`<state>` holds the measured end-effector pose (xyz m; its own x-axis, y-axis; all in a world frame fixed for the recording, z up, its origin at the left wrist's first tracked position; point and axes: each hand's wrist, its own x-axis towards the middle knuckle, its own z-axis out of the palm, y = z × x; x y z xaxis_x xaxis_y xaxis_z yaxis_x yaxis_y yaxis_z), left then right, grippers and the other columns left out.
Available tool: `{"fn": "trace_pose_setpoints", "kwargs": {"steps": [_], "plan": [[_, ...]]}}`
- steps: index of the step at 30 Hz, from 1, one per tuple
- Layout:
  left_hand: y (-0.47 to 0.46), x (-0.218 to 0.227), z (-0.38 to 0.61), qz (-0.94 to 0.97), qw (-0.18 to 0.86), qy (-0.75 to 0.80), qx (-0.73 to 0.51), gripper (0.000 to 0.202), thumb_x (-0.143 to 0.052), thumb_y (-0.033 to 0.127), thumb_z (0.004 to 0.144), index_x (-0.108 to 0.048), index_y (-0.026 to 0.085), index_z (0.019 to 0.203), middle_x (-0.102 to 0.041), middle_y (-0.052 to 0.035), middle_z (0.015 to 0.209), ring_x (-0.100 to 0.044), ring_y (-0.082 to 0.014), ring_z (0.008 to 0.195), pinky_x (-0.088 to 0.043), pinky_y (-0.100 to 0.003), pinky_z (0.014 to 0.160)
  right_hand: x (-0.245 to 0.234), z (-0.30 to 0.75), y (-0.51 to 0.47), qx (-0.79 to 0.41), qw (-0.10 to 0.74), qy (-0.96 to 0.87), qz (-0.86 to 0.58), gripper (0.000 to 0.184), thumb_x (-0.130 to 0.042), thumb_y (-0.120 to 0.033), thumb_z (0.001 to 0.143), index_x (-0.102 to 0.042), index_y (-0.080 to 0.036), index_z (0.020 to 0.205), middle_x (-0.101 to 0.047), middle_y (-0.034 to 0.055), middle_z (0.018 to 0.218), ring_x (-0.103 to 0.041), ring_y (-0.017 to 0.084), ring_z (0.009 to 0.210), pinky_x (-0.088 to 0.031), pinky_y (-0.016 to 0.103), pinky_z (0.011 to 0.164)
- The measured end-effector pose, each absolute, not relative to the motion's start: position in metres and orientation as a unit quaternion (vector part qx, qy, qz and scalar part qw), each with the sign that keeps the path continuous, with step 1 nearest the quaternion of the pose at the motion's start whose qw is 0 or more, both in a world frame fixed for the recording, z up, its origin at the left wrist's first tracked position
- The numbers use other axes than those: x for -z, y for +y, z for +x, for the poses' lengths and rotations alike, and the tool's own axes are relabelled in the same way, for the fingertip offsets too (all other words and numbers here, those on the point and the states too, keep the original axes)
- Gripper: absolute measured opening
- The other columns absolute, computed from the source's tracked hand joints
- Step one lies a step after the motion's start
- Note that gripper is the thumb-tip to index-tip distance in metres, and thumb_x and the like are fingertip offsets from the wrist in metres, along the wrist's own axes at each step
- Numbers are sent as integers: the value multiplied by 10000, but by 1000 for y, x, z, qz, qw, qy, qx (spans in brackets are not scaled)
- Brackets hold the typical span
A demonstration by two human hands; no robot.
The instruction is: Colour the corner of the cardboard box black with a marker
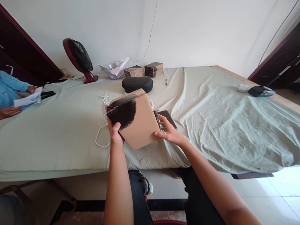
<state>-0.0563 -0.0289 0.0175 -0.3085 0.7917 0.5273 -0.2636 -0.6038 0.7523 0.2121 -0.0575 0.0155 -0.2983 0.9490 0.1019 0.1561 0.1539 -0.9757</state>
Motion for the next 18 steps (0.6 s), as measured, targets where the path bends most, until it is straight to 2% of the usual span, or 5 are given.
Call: {"fn": "trace_pose_setpoints", "kwargs": {"steps": [3,5,11,13,18], "plan": [[-30,-18,-57,534,346,244,-732,1041,-878,596,697,-506,350,1638,-570,-76,1637,-420,-379,1628,-361,-511,1351,-17,209,-58,-506,387,-680,-364,1169,-912,-599,779,-279,-350,1730,-422,145,1739,-479,424,1556,-475,631,1223],[-30,-19,-57,569,348,241,-705,1147,-915,643,640,-481,342,1658,-552,-80,1655,-400,-394,1636,-327,-510,1366,-16,210,-58,-501,390,-699,-329,1190,-911,-583,792,-250,-331,1748,-459,152,1708,-459,416,1571,-475,606,1237],[-27,-11,-55,578,355,253,-690,1077,-867,713,697,-520,313,1634,-566,-102,1643,-415,-407,1626,-317,-534,1368,-11,218,-52,-486,417,-683,-350,1171,-910,-622,769,-294,-382,1736,-433,105,1725,-379,424,1616,-437,618,1270],[-25,-3,-56,575,377,262,-677,1052,-829,763,728,-515,328,1633,-546,-105,1664,-415,-397,1629,-323,-543,1364,-11,220,-51,-492,436,-662,-359,1104,-881,-648,786,-344,-392,1717,-434,82,1732,-420,418,1591,-426,625,1277],[-23,7,-52,595,435,271,-620,1116,-810,792,750,-383,380,1695,-406,-101,1771,-335,-371,1676,-303,-544,1371,-10,218,-50,-523,485,-595,-369,975,-841,-673,812,-456,-397,1665,-600,40,1614,-527,402,1519,-475,609,1245]]}}
